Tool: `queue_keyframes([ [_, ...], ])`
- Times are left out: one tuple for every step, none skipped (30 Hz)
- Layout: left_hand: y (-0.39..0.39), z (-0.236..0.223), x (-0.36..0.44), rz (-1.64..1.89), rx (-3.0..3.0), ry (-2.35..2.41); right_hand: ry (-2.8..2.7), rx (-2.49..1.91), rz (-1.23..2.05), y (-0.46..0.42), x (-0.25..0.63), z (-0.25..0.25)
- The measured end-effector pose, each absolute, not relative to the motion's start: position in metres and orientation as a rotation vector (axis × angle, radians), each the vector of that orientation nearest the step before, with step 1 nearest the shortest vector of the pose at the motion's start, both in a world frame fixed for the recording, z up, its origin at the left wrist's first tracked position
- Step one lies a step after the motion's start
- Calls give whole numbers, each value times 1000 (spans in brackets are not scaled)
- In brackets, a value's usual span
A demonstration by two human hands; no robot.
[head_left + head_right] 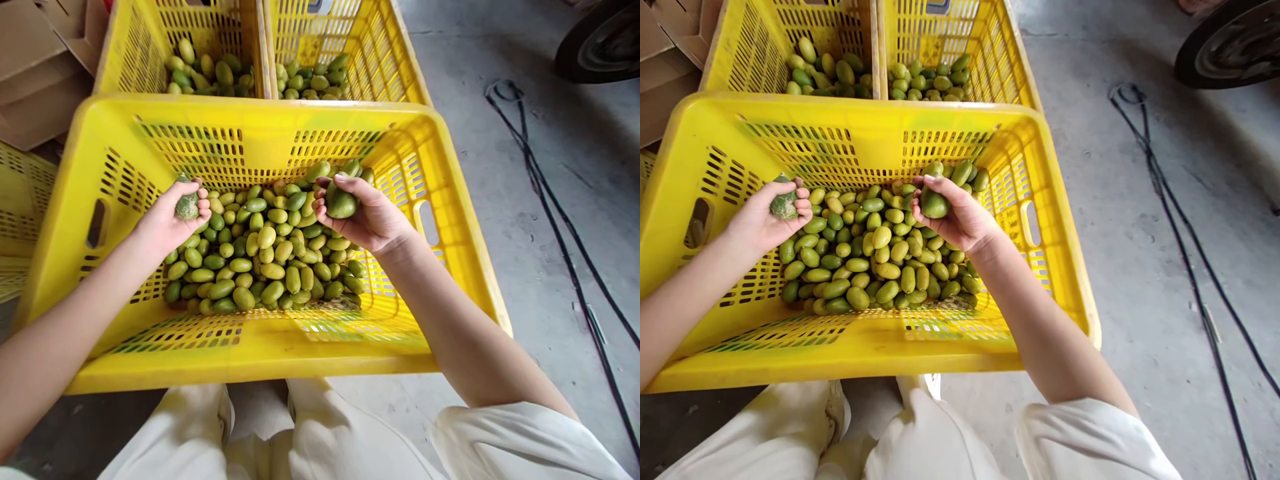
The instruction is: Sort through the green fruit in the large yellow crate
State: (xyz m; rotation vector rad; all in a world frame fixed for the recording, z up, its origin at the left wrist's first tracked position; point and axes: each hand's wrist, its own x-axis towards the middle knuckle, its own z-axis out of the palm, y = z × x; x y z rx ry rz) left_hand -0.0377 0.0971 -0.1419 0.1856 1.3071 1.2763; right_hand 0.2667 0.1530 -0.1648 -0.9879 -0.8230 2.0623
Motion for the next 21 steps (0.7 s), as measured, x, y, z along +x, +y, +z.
queue_keyframes([
  [97,-141,-37,1273,176,1309,-831,-988,2063,153,267,-165],
  [97,-141,-37,1263,172,1309,-839,-991,2059,154,267,-164],
  [97,-142,-37,1249,174,1305,-847,-995,2051,153,267,-163],
  [97,-142,-38,1233,181,1294,-852,-1000,2038,153,267,-162],
  [98,-143,-38,1221,191,1277,-857,-1002,2024,153,266,-161],
  [98,-144,-38,1220,197,1260,-861,-1002,2012,152,266,-160],
  [97,-144,-38,1234,197,1242,-868,-999,2005,151,265,-159],
  [97,-143,-37,1262,191,1226,-878,-993,2003,150,264,-158],
  [96,-142,-37,1295,182,1210,-892,-985,2004,149,263,-158],
  [96,-141,-36,1325,176,1197,-907,-976,2008,148,261,-158],
  [95,-140,-35,1345,176,1187,-920,-968,2011,147,260,-158],
  [94,-139,-33,1349,187,1181,-928,-961,2012,147,260,-159],
  [92,-140,-32,1340,211,1180,-931,-958,2010,146,259,-160],
  [91,-140,-32,1324,245,1185,-926,-959,2006,146,259,-161],
  [91,-142,-31,1304,287,1195,-915,-964,2001,146,259,-163],
  [90,-144,-31,1286,331,1205,-901,-973,1997,146,259,-165],
  [89,-146,-32,1274,374,1212,-886,-984,1995,147,260,-167],
  [89,-148,-32,1265,408,1216,-871,-995,1996,147,261,-169],
  [88,-150,-34,1256,431,1214,-858,-1002,2002,148,262,-170],
  [88,-152,-35,1246,444,1206,-848,-1005,2010,149,263,-172],
  [88,-153,-37,1237,446,1193,-844,-1003,2018,151,264,-173],
])
